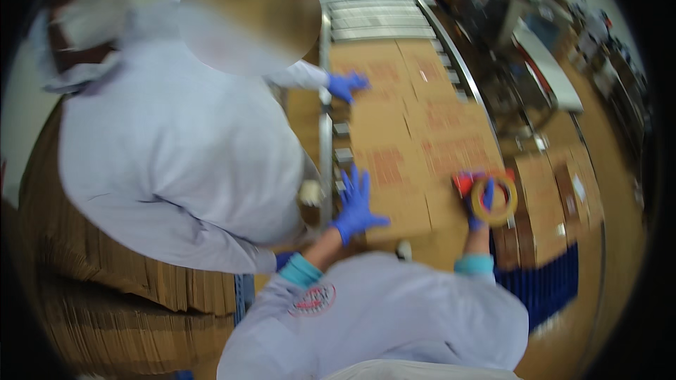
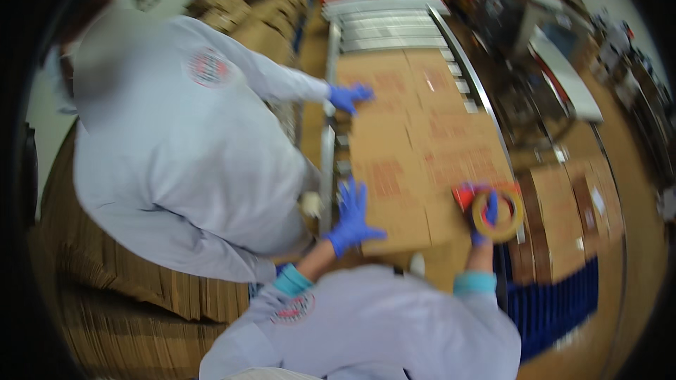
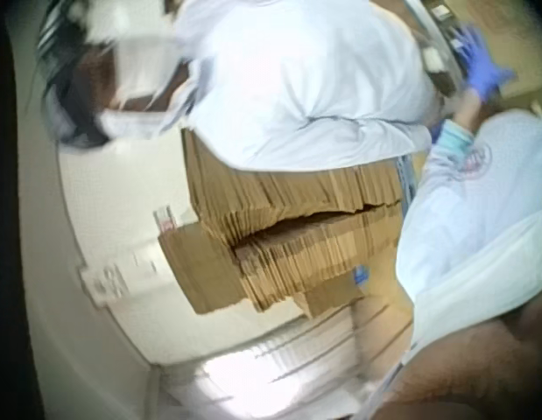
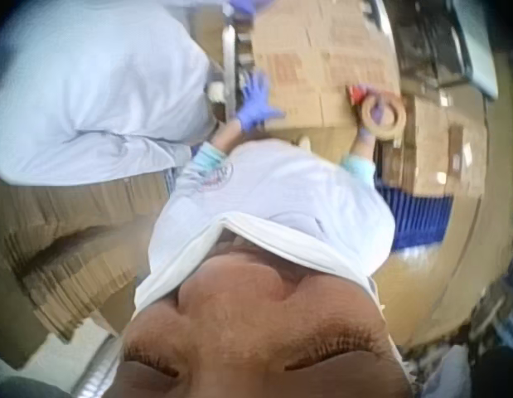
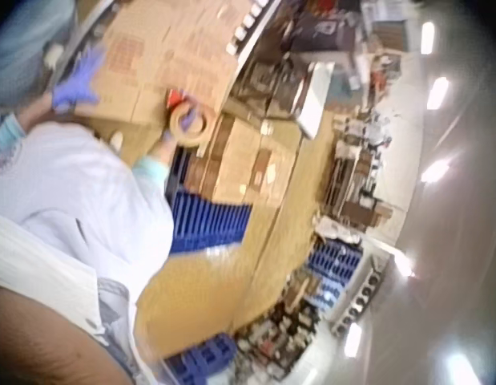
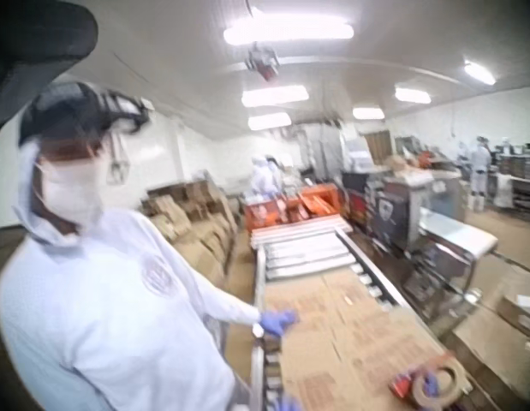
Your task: The person tapes cardboard boxes on a conveyor belt using a handheld tape dispenser. They apply tape to the top seam of each box as it arrives, then push the sealed box forward along the rollers. A coworker assists by feeding boxes onto the belt.
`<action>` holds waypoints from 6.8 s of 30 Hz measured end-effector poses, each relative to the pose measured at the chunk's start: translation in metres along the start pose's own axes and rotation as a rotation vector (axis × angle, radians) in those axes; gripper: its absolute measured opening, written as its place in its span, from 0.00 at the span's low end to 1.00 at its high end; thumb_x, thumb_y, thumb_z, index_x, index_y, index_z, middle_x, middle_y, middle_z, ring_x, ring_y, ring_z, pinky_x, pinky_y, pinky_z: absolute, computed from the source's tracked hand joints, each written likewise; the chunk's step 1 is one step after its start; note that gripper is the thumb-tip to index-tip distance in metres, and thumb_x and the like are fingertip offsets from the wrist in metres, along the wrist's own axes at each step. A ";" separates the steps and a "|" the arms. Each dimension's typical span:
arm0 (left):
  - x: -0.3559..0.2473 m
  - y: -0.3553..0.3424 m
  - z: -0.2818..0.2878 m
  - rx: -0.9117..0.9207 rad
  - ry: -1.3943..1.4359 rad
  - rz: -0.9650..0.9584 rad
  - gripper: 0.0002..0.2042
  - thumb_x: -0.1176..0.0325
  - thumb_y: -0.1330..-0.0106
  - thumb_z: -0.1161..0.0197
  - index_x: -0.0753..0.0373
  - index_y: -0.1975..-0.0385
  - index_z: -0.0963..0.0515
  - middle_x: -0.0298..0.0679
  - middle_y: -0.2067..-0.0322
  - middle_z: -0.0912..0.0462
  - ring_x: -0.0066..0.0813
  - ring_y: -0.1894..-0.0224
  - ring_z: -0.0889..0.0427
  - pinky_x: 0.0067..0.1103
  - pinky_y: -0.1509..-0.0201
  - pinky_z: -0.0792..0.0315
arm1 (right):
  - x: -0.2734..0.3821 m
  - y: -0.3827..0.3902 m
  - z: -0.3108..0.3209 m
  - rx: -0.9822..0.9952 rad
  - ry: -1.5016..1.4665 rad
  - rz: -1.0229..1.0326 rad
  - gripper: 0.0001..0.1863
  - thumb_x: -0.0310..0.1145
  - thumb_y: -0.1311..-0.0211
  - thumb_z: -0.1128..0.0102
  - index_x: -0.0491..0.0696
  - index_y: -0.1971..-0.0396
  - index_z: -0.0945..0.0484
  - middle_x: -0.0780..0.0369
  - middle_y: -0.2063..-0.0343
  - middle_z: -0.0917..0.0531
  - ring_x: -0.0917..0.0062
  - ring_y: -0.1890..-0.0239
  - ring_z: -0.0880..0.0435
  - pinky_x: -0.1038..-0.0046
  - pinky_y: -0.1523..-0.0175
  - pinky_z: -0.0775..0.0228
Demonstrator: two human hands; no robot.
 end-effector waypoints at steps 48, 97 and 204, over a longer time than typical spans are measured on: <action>-0.080 0.013 0.137 -0.238 0.364 -0.236 0.29 0.81 0.60 0.38 0.64 0.50 0.30 0.43 0.58 0.22 0.38 0.48 0.27 0.33 0.39 0.41 | 0.177 0.005 -0.124 0.736 -0.009 0.424 0.25 0.51 0.62 0.29 0.49 0.76 0.32 0.64 0.80 0.27 0.72 0.72 0.26 0.62 0.48 0.36; -0.098 -0.130 -0.037 -0.064 -0.324 -0.099 0.50 0.39 0.55 0.39 0.68 0.38 0.51 0.53 0.37 0.54 0.46 0.33 0.58 0.51 0.37 0.60 | -0.032 -0.141 -0.061 0.707 -0.098 -0.897 0.14 0.40 0.38 0.52 0.45 0.61 0.28 0.58 0.68 0.21 0.70 0.64 0.20 0.69 0.56 0.28; 0.013 0.033 -0.019 -0.045 0.359 0.162 0.46 0.70 0.50 0.34 0.53 0.35 0.59 0.51 0.35 0.74 0.48 0.33 0.63 0.27 0.34 0.50 | -0.093 -0.023 -0.064 0.131 -0.387 -0.372 0.22 0.43 0.39 0.52 0.40 0.54 0.33 0.52 0.55 0.27 0.63 0.50 0.29 0.63 0.40 0.41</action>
Point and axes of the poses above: each hand's wrist, its own y-axis away from the middle knuckle, its own z-axis out of the back of the hand, x = y × z, the point moved 6 cm from there along -y, towards the middle knuckle
